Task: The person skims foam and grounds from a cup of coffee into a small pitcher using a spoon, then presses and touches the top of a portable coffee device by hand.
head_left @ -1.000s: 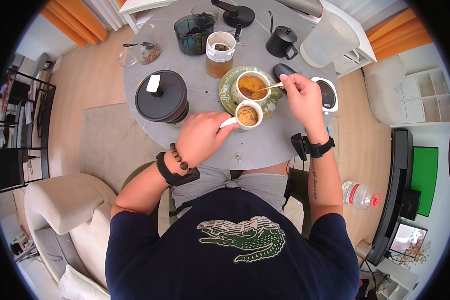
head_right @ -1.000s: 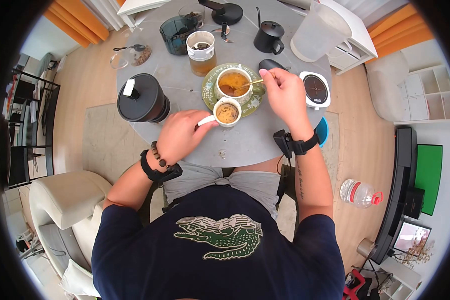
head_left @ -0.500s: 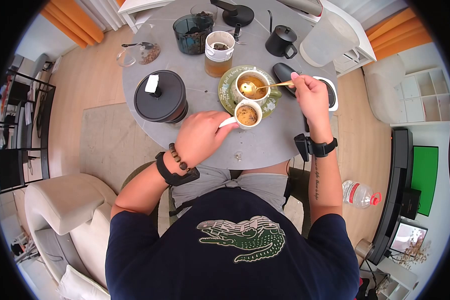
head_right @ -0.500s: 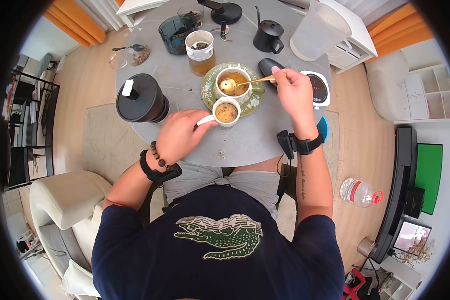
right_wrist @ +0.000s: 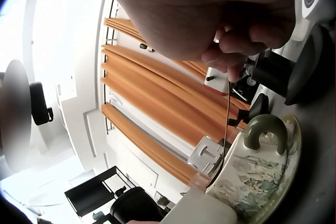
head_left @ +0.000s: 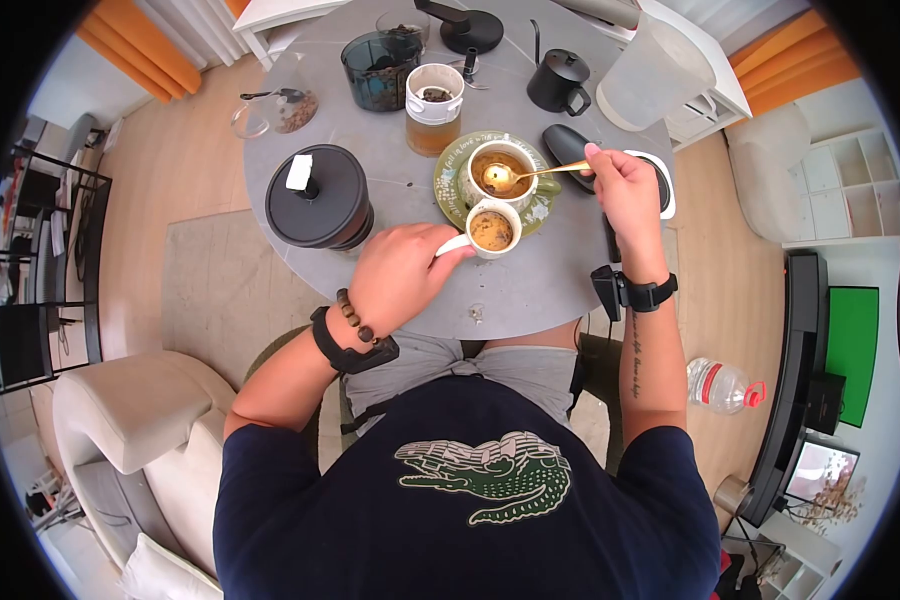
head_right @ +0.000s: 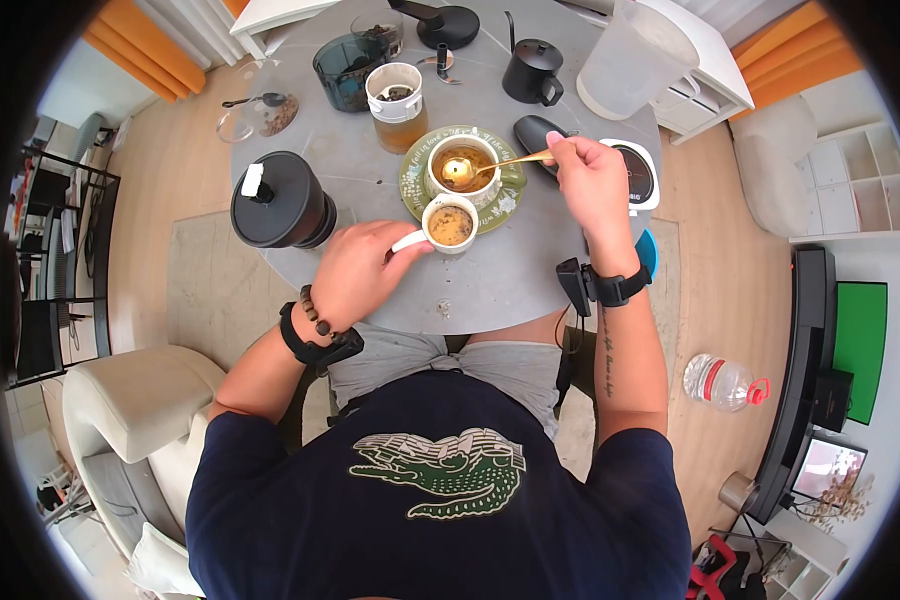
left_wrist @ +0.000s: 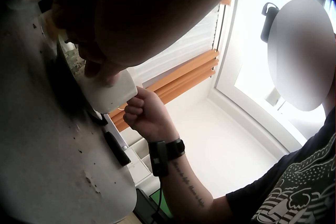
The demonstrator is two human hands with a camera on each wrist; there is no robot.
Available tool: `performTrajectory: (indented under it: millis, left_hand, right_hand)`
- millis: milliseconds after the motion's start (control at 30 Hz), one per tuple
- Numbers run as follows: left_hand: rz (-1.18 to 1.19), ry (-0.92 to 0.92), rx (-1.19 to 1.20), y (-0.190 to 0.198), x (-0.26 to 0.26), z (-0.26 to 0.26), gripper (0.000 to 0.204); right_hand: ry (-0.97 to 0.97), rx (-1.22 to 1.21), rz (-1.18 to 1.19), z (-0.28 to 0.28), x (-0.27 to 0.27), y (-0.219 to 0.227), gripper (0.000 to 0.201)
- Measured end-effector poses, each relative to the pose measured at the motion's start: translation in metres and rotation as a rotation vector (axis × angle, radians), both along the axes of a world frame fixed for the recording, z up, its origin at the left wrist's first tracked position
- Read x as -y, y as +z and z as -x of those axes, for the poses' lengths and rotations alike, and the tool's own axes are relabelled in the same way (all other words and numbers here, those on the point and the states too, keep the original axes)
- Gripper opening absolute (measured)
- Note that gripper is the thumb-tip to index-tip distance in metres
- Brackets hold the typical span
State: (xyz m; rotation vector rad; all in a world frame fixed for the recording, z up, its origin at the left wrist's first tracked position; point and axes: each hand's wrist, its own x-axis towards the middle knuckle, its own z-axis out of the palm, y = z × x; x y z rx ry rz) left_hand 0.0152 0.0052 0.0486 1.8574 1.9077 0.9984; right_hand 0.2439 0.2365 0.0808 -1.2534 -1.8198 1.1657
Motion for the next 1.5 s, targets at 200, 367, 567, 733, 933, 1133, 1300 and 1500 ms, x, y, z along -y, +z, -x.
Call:
performTrajectory:
  millis: [200, 367, 567, 733, 933, 1133, 1300, 1500]
  left_hand:
    - [-0.002, 0.005, -0.003, 0.0, 0.0, -0.001, 0.027]
    - [0.004, 0.008, -0.01, 0.001, 0.0, -0.001, 0.027]
    - [-0.002, 0.01, -0.011, 0.0, 0.0, -0.001, 0.026]
    - [-0.023, 0.001, -0.005, -0.002, -0.001, -0.001, 0.025]
    - [-0.028, -0.006, -0.014, -0.002, -0.002, 0.0, 0.023]
    - [0.019, 0.003, -0.011, 0.002, -0.002, -0.002, 0.022]
    - [0.021, -0.004, -0.031, 0.004, -0.003, -0.003, 0.023]
    - [0.019, 0.002, -0.048, 0.007, -0.004, -0.004, 0.022]
  right_hand:
    - [0.006, -0.06, 0.042, -0.006, 0.006, 0.016, 0.04]
    - [0.032, -0.079, -0.019, -0.014, 0.02, 0.027, 0.04]
    - [0.003, 0.009, -0.265, -0.017, 0.051, 0.034, 0.033]
    - [0.067, 0.074, -0.613, -0.023, 0.073, 0.04, 0.02]
    - [0.124, 0.057, -0.781, -0.029, 0.075, 0.037, 0.012]
    - [-0.147, -0.107, -0.625, -0.021, 0.052, 0.026, 0.015]
    - [-0.124, 0.06, -0.773, -0.01, 0.05, 0.025, 0.013]
    - [-0.017, 0.159, -0.928, 0.0, 0.041, 0.021, 0.012]
